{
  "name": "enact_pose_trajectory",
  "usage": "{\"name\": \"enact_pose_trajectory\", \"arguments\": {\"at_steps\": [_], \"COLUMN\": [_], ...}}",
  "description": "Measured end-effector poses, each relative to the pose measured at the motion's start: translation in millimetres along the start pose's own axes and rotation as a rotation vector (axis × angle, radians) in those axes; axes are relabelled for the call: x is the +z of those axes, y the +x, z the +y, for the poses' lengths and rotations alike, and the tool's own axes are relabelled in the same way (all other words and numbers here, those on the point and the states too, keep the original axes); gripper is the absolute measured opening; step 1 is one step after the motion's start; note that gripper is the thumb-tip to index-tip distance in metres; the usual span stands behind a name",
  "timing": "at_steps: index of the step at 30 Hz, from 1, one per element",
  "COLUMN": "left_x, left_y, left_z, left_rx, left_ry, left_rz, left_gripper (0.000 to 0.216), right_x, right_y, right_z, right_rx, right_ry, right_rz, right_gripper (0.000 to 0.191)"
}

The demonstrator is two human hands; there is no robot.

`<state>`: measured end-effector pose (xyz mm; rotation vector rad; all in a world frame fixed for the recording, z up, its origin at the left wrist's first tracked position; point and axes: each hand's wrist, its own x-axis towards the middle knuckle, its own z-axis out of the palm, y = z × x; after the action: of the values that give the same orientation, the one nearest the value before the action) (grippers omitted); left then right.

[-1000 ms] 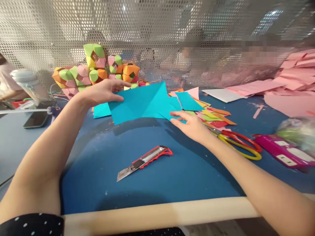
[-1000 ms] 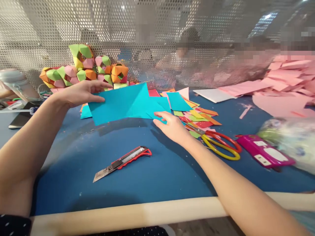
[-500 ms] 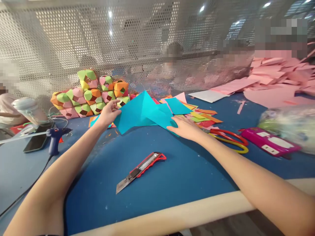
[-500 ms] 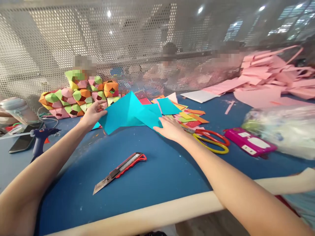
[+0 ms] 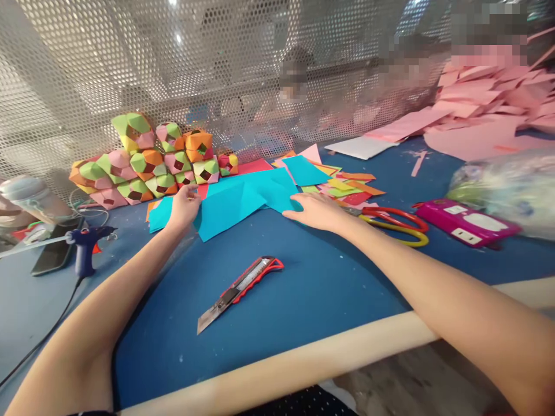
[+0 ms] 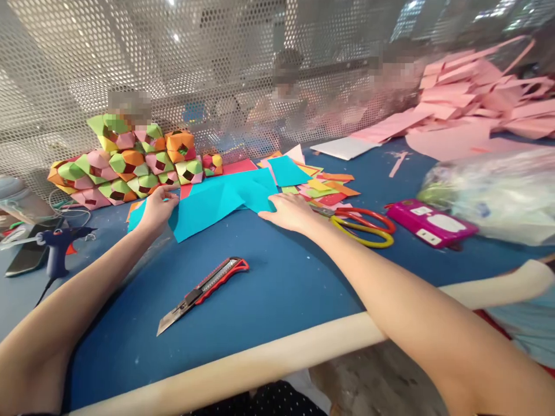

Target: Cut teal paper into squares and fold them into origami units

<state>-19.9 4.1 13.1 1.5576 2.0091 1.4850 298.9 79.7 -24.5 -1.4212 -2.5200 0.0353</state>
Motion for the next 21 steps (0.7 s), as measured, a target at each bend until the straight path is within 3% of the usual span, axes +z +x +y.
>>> {"name": "enact_pose_trajectory", "arguments": {"at_steps": [6,13,16,21], "left_x": [-8,-6,4,24], "left_y": [5,-1,-11,-43], "left_z": [-5,8,20,43], "left_rx": [-0.058,0.067,0.111,0.077], "left_ry": [0.097,0.142,0.092,-0.094], "left_rz": [0.068,0.003,-0.076,-0.316], "left_gripper": [0.030,0.024,0.025,0.022], "right_x": [-4,-8,-11,-23], "right_y": [-2,-3,-2,-4], "right_z": [-5,-12,-11,-17], "right_rx": [0.001,0.048,0.077,0.057], "right_ry": [-0.020,-0.045,-0.048,-0.030], "right_rz": [-0.004,0.079,0.162,0.365], "right_gripper": [0.048,0.034,0.037,0.043]}}
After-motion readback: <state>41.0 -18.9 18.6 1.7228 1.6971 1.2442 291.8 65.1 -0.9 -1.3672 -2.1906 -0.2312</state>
